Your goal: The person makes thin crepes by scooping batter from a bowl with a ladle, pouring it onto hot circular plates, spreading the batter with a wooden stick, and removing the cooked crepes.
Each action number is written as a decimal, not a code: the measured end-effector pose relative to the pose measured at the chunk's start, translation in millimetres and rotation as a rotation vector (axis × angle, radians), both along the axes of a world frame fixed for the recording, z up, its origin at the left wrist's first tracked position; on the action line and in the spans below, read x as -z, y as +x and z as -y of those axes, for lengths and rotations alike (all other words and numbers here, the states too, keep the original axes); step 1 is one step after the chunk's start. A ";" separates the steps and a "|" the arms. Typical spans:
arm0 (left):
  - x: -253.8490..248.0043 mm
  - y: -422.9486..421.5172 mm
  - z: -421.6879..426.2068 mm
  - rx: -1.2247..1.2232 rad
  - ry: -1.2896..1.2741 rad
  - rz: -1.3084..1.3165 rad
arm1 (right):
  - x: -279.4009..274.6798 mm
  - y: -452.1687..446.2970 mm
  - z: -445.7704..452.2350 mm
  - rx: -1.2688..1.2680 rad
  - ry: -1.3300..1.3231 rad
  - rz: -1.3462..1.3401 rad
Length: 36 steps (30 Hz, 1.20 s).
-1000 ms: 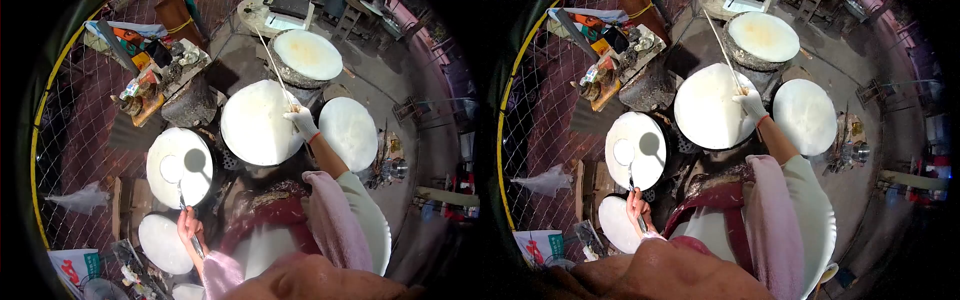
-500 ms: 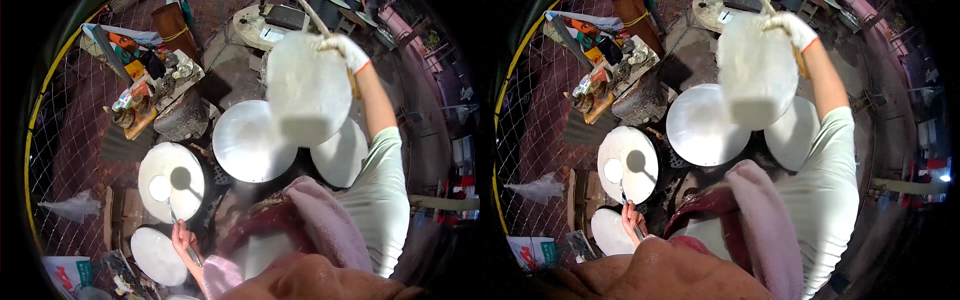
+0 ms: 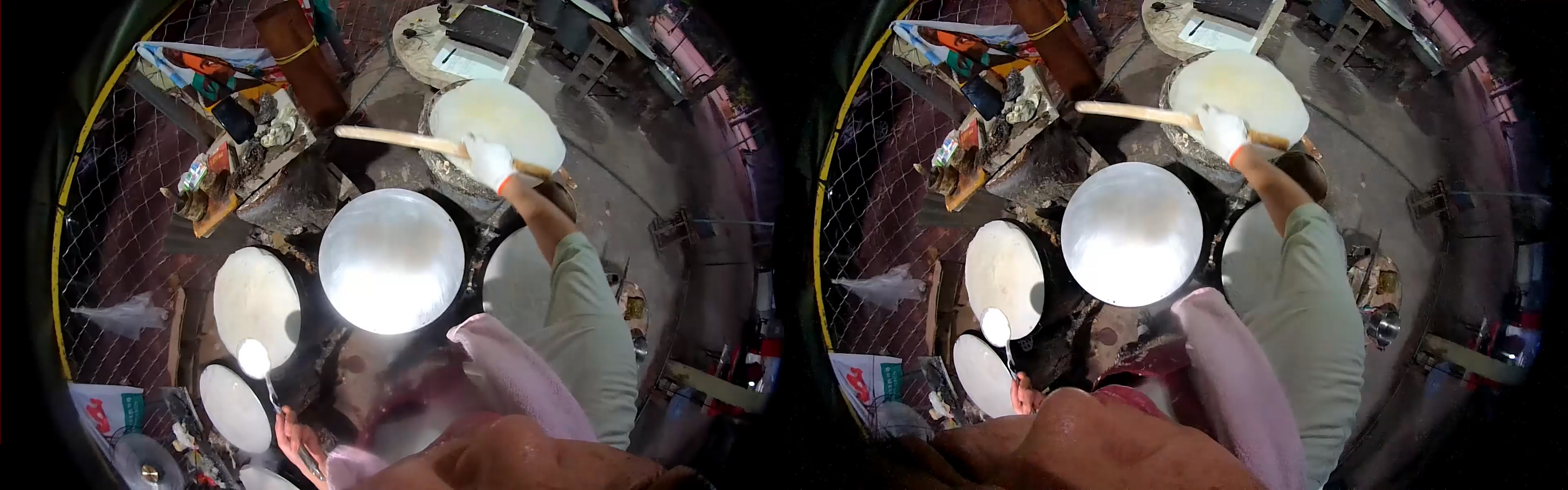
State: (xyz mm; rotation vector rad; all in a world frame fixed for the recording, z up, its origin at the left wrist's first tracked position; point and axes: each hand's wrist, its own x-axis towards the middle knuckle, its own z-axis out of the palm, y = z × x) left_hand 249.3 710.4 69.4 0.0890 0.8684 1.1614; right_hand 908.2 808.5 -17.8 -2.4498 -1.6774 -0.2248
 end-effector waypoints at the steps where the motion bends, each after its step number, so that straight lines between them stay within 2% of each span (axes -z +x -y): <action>1: -12.8 17.2 6.8 -0.132 -0.063 -0.118 | 38.9 11.3 1.7 0.042 -0.082 -0.024; 2: -25.5 34.3 13.6 -0.255 -0.129 -0.247 | 51.8 12.2 9.3 0.040 -0.083 -0.007; 3: -26.5 40.0 19.3 -0.285 -0.133 -0.260 | 64.8 11.6 18.0 0.039 -0.087 0.008; 9: -15.3 24.3 49.0 -0.211 -0.038 -0.086 | 73.2 12.5 30.5 0.072 -0.137 -0.087; 12: -11.9 10.0 72.4 -0.221 -0.029 -0.048 | 49.6 4.0 30.1 0.128 -0.239 -0.215; 15: -7.0 -15.1 105.7 -0.246 0.003 -0.008 | 48.5 -4.7 38.2 0.120 -0.211 -0.235; 16: -4.8 -26.0 119.8 -0.258 0.021 0.009 | 54.9 -7.8 42.5 0.120 -0.172 -0.233; 17: -0.8 -39.5 136.3 -0.270 0.046 0.036 | 53.6 -19.7 52.3 0.104 -0.011 -0.145; 18: 2.9 -54.8 157.4 -0.276 0.083 0.073 | 56.9 -28.1 53.4 0.180 -0.017 -0.149; 19: 10.2 -70.4 184.8 -0.252 0.152 0.144 | 49.8 -47.0 62.5 0.099 0.139 -0.133; 20: 17.7 -86.7 213.1 -0.191 0.242 0.234 | 65.1 -56.2 66.6 0.070 0.134 -0.088; 21: 29.3 -102.2 245.8 -0.103 0.357 0.318 | 68.2 -84.3 75.6 0.075 0.241 -0.340; 22: 40.3 -108.8 274.6 -0.208 0.367 0.222 | 69.3 -119.6 86.8 0.071 0.299 -0.610; 23: 29.5 -99.8 305.9 -0.562 0.152 0.165 | 66.1 -158.4 100.4 -0.056 0.270 -0.651; 24: 24.1 -101.0 334.2 -0.741 -0.001 -0.067 | 90.6 -193.0 111.0 -0.124 0.303 -0.894; 25: 28.7 -112.5 369.9 -0.729 0.054 -0.035 | 67.4 -250.9 129.4 -0.108 0.041 -0.710; 26: 34.8 -123.4 408.8 -0.810 0.125 0.073 | 106.5 -284.3 143.3 -0.299 0.085 -0.783; 27: 41.6 -134.5 449.8 -0.873 0.211 0.174 | 106.0 -344.3 168.8 -0.393 0.026 -0.898; 29: 53.9 -158.2 530.6 -0.973 0.293 0.155 | 90.0 -460.1 227.4 -0.687 -0.100 -0.890; 31: 48.5 -184.5 605.2 -1.182 -0.048 -0.071 | 74.5 -564.7 301.0 -0.855 -0.280 -0.991; 32: 61.4 -197.2 647.7 -1.213 -0.293 -0.311 | 90.5 -598.4 329.8 -1.007 -0.293 -1.051; 33: 81.3 -212.1 695.1 -1.155 -0.044 -0.338 | 82.4 -639.3 363.2 -1.069 -0.367 -1.094; 35: 91.8 -259.0 740.2 -1.282 -0.531 -0.554 | 76.4 -714.8 421.7 -1.251 -0.502 -1.058; 36: 119.3 -249.2 777.9 -1.239 -0.595 -0.666 | 82.8 -715.8 458.5 -1.376 -0.538 -1.095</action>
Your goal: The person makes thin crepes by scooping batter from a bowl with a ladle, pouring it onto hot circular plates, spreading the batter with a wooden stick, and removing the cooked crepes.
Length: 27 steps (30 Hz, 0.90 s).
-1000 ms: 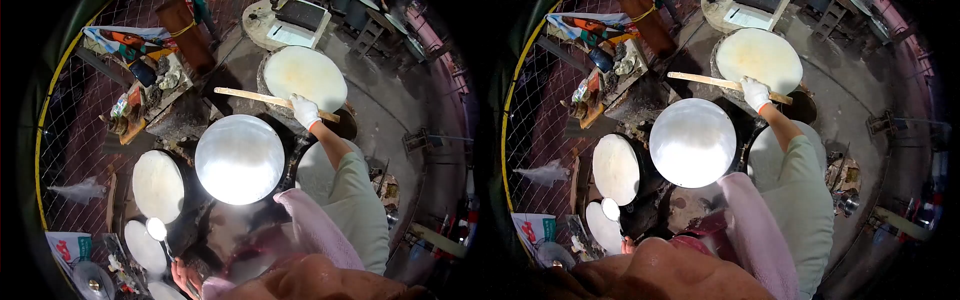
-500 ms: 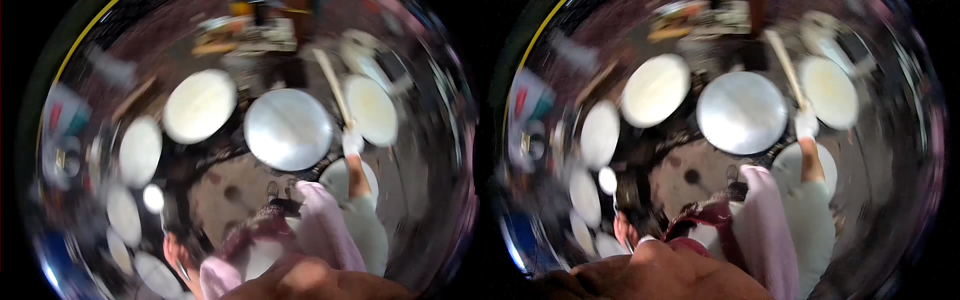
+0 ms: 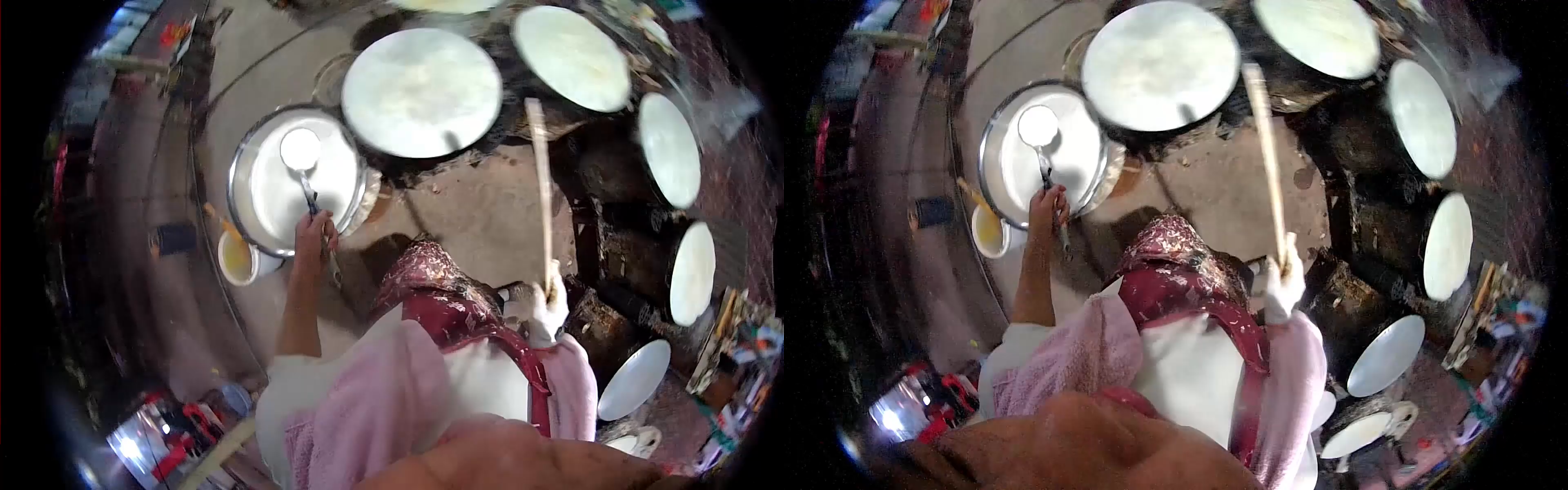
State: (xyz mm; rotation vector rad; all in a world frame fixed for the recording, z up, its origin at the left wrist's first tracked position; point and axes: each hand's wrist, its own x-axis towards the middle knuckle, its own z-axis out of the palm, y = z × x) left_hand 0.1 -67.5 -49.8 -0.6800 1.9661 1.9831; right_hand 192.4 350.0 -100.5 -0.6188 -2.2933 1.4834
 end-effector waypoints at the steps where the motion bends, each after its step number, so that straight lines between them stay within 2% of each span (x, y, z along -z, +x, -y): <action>1: 33.5 -16.9 32.3 0.024 -0.107 0.000 | -8.9 -26.8 24.6 -0.063 0.118 0.191; 2: 67.5 -30.9 68.7 0.164 -0.452 0.117 | -12.2 -44.9 39.8 -0.133 0.061 0.270; 4: 141.0 -39.1 126.9 0.491 -0.977 -0.046 | -6.4 -58.2 74.6 -0.236 0.071 0.395; 5: 133.5 -48.6 132.1 0.664 -1.235 -0.139 | 4.3 -56.1 82.6 -0.307 0.161 0.407; 6: 129.5 -63.1 126.4 0.752 -1.193 0.119 | 15.9 -54.1 92.7 -0.268 0.033 0.345; 7: 142.8 -73.9 125.6 0.811 -1.195 0.119 | 20.2 -49.4 95.0 -0.228 -0.101 0.290; 8: 135.6 -91.4 118.4 0.854 -1.178 0.123 | 31.2 -44.4 89.6 -0.301 0.072 0.306; 10: 171.3 -125.9 125.2 0.740 -1.120 0.149 | 15.6 -58.0 104.4 -0.292 0.013 0.477; 11: 177.3 -141.6 126.0 0.783 -1.185 0.142 | 10.8 -63.9 111.0 -0.284 -0.018 0.560; 13: 178.0 -151.4 127.5 0.816 -1.152 0.158 | 22.7 -61.9 115.0 -0.262 -0.044 0.541; 16: 260.7 -140.8 164.1 0.982 -1.066 0.139 | 38.3 -59.4 125.3 -0.229 -0.032 0.478; 19: 267.0 -97.0 158.0 0.660 -0.481 0.418 | 48.1 -57.3 129.2 -0.376 0.137 0.494; 20: 259.5 -75.4 148.1 0.470 -0.223 0.455 | 62.9 -49.5 130.3 -0.370 0.020 0.491; 21: 250.4 -52.3 135.8 0.275 0.031 0.481 | 57.3 -53.9 139.0 -0.394 0.017 0.608; 23: 240.5 -16.8 118.9 0.117 0.338 0.552 | 33.0 -68.7 162.2 -0.518 0.119 0.814; 24: 241.0 1.8 109.1 0.041 0.456 0.535 | 76.1 -46.2 159.5 -0.560 0.044 0.733; 25: 242.6 20.8 97.6 -0.035 0.574 0.512 | 70.7 -47.9 172.2 -0.570 0.085 0.798; 27: 232.3 49.9 74.6 -0.139 0.751 0.421 | 76.2 -41.7 189.5 -0.608 -0.065 1.063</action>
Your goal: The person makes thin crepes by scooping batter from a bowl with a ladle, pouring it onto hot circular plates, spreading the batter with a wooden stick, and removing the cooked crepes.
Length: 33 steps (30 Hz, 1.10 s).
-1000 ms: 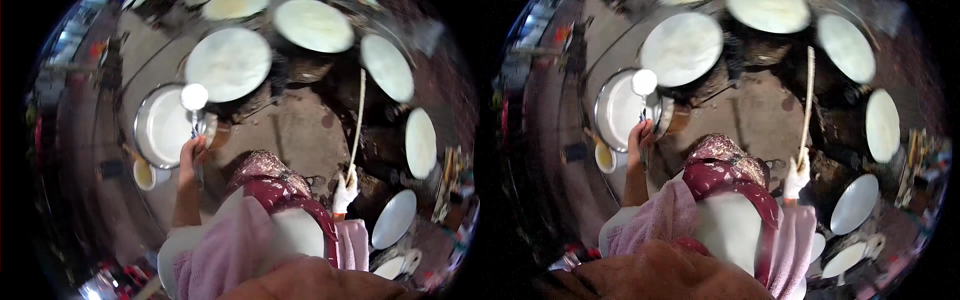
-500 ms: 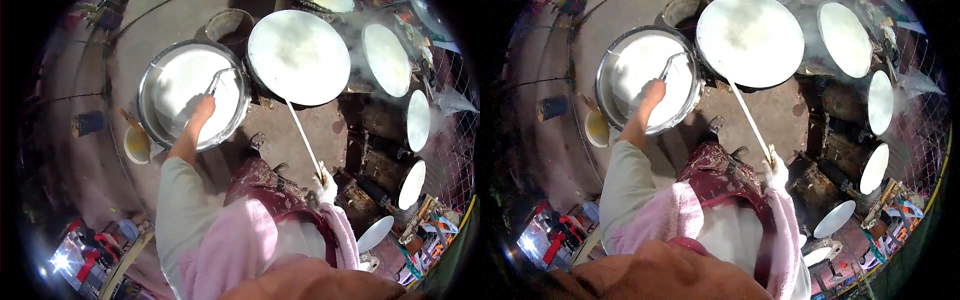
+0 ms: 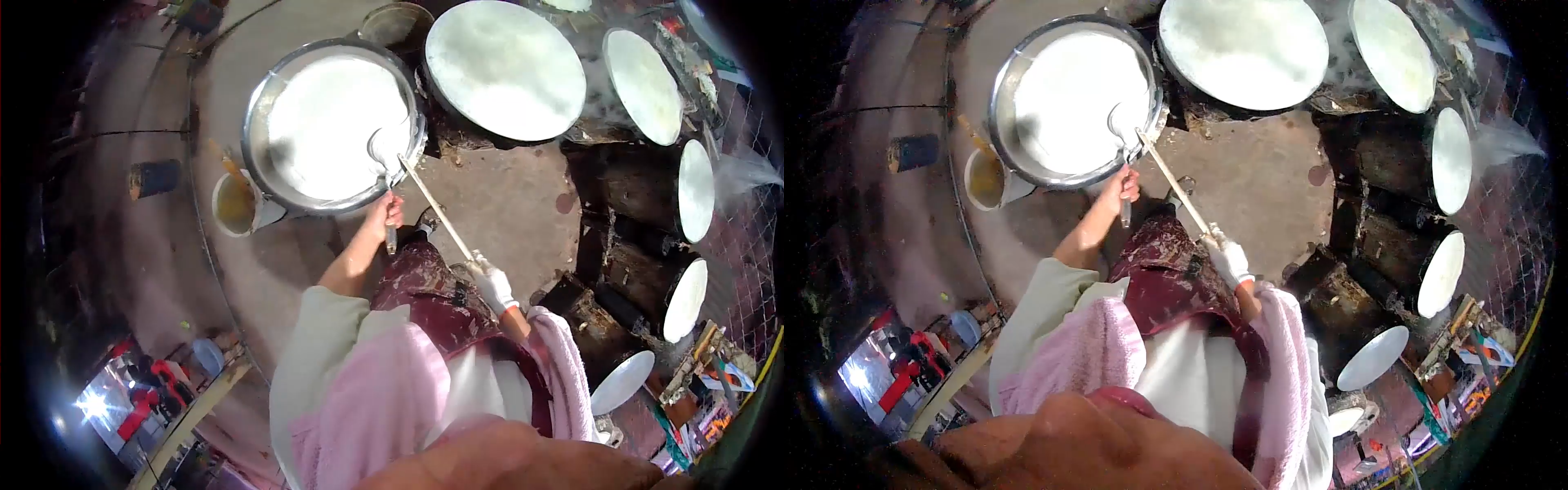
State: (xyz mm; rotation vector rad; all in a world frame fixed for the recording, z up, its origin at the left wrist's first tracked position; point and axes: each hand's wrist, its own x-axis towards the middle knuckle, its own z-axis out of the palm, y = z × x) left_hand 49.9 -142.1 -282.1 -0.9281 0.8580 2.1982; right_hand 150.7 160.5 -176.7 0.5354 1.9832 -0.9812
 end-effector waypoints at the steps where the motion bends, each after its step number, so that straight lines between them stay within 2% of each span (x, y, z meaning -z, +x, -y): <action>1: 5.3 10.2 -8.8 -0.078 0.069 -0.069 | 10.9 15.1 0.4 -0.001 -0.053 -0.027; 2: -8.2 15.8 -15.2 -0.125 0.317 -0.132 | 14.5 26.6 3.2 -0.001 -0.107 -0.052; 4: -49.6 29.9 -29.2 -0.270 0.376 -0.129 | 11.3 45.1 -0.5 0.024 -0.214 -0.075; 6: -54.9 34.9 -22.7 -0.366 0.757 -0.095 | -0.1 61.0 -6.6 0.049 -0.314 -0.101; 7: -87.2 36.1 -22.7 -0.400 0.799 -0.106 | -3.9 71.7 -9.4 0.061 -0.364 -0.110; 10: -183.4 39.9 -17.6 -0.453 0.906 -0.149 | 6.6 91.7 -18.8 0.121 -0.486 -0.365; 11: -211.9 41.3 -11.4 -0.309 0.863 -0.307 | -20.8 83.6 -24.4 0.063 -0.514 -0.373; 12: -241.1 42.2 -5.9 -0.164 0.813 -0.465 | -68.8 73.1 -26.5 0.108 -0.577 -0.330; 14: -302.2 44.6 4.9 -0.180 0.639 -0.512 | -92.7 76.6 -27.2 0.321 -0.782 -0.492; 15: -321.8 40.9 11.0 -0.159 0.500 -0.611 | -98.6 79.8 -29.3 0.396 -0.792 -0.536; 16: -338.2 35.5 15.2 -0.139 0.357 -0.714 | -100.1 82.5 -33.4 0.367 -0.704 -0.671; 18: -351.1 4.7 25.8 -0.119 0.117 -0.788 | -66.3 85.0 -42.7 0.470 -0.617 -0.987; 20: -366.2 -31.1 31.3 -0.125 -0.098 -0.758 | -36.4 80.3 -63.1 0.717 -0.608 -0.828; 21: -374.2 -45.7 30.5 -0.126 -0.231 -0.709 | -43.0 78.4 -70.1 0.787 -0.568 -0.788; 23: -371.8 -71.4 36.3 -0.050 -0.310 -0.653 | -58.3 85.2 -82.3 0.904 -0.471 -0.786; 24: -362.9 -79.9 34.5 0.003 -0.272 -0.643 | -64.1 90.8 -91.7 0.977 -0.421 -0.781; 25: -364.9 -78.7 6.9 -0.176 -0.538 -0.507 | -57.2 103.2 -101.5 1.015 -0.372 -0.795; 26: -358.9 -67.3 0.6 0.049 -0.678 -0.805 | -43.9 111.8 -108.4 1.043 -0.340 -0.805; 27: -363.4 -51.2 -18.1 0.072 -0.674 -0.864 | -32.9 121.7 -111.2 1.115 -0.300 -0.894; 28: -371.0 -36.2 -39.2 0.091 -0.665 -0.923 | -29.4 136.7 -116.7 1.152 -0.267 -0.795; 30: -375.6 -25.8 -48.9 0.227 -0.710 -0.967 | -21.4 168.5 -115.4 1.272 -0.303 -0.854; 33: -374.6 -36.6 -79.9 0.537 -0.465 -0.962 | -14.7 211.3 -106.2 1.433 -0.122 -0.813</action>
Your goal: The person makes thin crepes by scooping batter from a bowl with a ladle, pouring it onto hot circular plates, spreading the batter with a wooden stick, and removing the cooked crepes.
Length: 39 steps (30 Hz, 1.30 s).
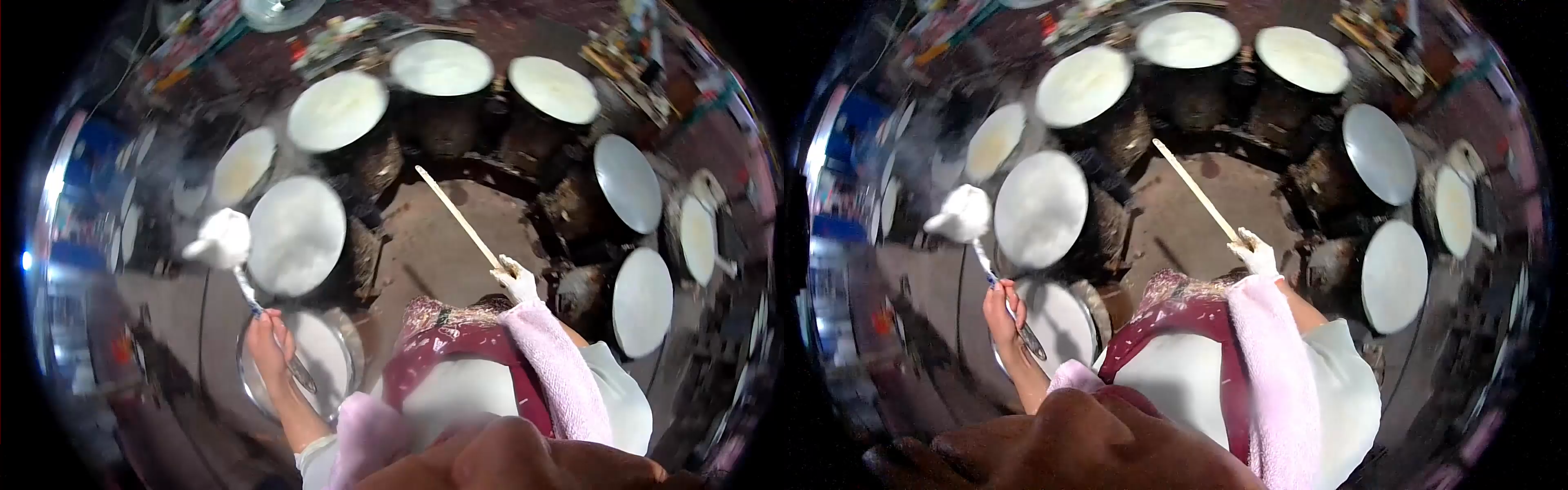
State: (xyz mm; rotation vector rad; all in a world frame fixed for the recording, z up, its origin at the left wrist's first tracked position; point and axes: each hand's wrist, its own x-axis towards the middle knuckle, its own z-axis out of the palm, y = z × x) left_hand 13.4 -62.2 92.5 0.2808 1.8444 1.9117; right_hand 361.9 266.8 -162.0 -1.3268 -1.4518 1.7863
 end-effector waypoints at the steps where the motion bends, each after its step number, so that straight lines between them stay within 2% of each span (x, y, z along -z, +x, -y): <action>1: 8.3 -6.8 -12.4 0.094 0.028 0.083 | 2.3 14.7 7.9 0.093 0.014 -0.048; 4: 30.2 -24.4 -57.6 0.444 0.058 0.326 | -12.7 44.5 28.2 0.287 0.026 -0.102; 7: 26.0 45.0 -174.9 0.736 -0.026 0.593 | -8.1 134.8 3.2 0.408 -0.024 -0.166; 9: 29.9 113.6 -242.7 0.874 -0.116 0.596 | 4.9 193.3 -6.9 0.492 0.012 -0.085; 10: 54.1 111.9 -309.3 0.970 -0.159 0.629 | 16.1 198.4 -25.6 0.583 0.049 -0.050; 12: 48.1 162.7 -400.3 1.114 -0.223 0.619 | 35.6 235.6 -40.8 0.739 0.104 -0.063; 13: 45.1 186.9 -445.4 1.188 -0.255 0.636 | 34.3 245.7 -51.8 0.859 0.113 -0.071; 17: 44.3 281.0 -596.0 1.459 -0.294 0.701 | 6.7 289.3 -92.8 1.068 0.039 0.097; 19: 40.7 342.4 -661.7 1.552 -0.307 0.735 | -11.9 307.4 -127.8 1.212 0.127 -0.068; 21: 49.9 394.0 -721.5 1.691 -0.267 0.637 | 8.3 317.7 -168.6 1.362 0.253 -0.136; 22: 55.7 418.0 -744.5 1.705 -0.281 0.601 | -11.5 315.2 -190.5 1.385 0.231 -0.179; 25: 84.9 478.3 -791.9 1.782 -0.269 0.469 | -55.0 300.8 -240.4 1.271 0.289 0.055; 26: 103.5 497.7 -802.2 1.771 -0.255 0.517 | -55.2 297.9 -255.1 1.241 0.276 0.251; 28: 136.8 533.0 -818.6 1.723 -0.249 0.537 | -23.8 292.2 -287.1 1.276 0.494 0.703; 29: 161.4 543.8 -825.8 1.691 -0.228 0.563 | -41.1 279.8 -296.3 1.257 0.332 0.764; 31: 187.6 550.3 -831.9 1.673 -0.283 0.433 | -28.4 274.9 -303.9 0.995 -0.116 0.971; 33: 189.0 540.9 -842.3 1.733 -0.290 0.127 | -8.9 259.1 -303.2 1.146 -0.074 1.005; 34: 189.5 529.6 -848.5 1.746 -0.287 -0.027 | 5.0 255.2 -306.4 1.199 -0.025 0.927; 36: 204.2 499.7 -867.7 1.704 -0.015 -0.475 | 5.1 234.4 -319.9 1.336 0.122 0.775; 37: 208.0 486.3 -877.8 1.655 0.133 -0.688 | -7.3 225.7 -336.5 1.399 0.072 0.353; 38: 200.0 471.9 -884.3 1.644 0.124 -0.715 | -25.0 218.8 -355.7 1.420 -0.138 0.086; 39: 191.6 455.8 -891.0 1.633 0.116 -0.741 | -32.7 216.3 -364.1 1.405 -0.163 0.125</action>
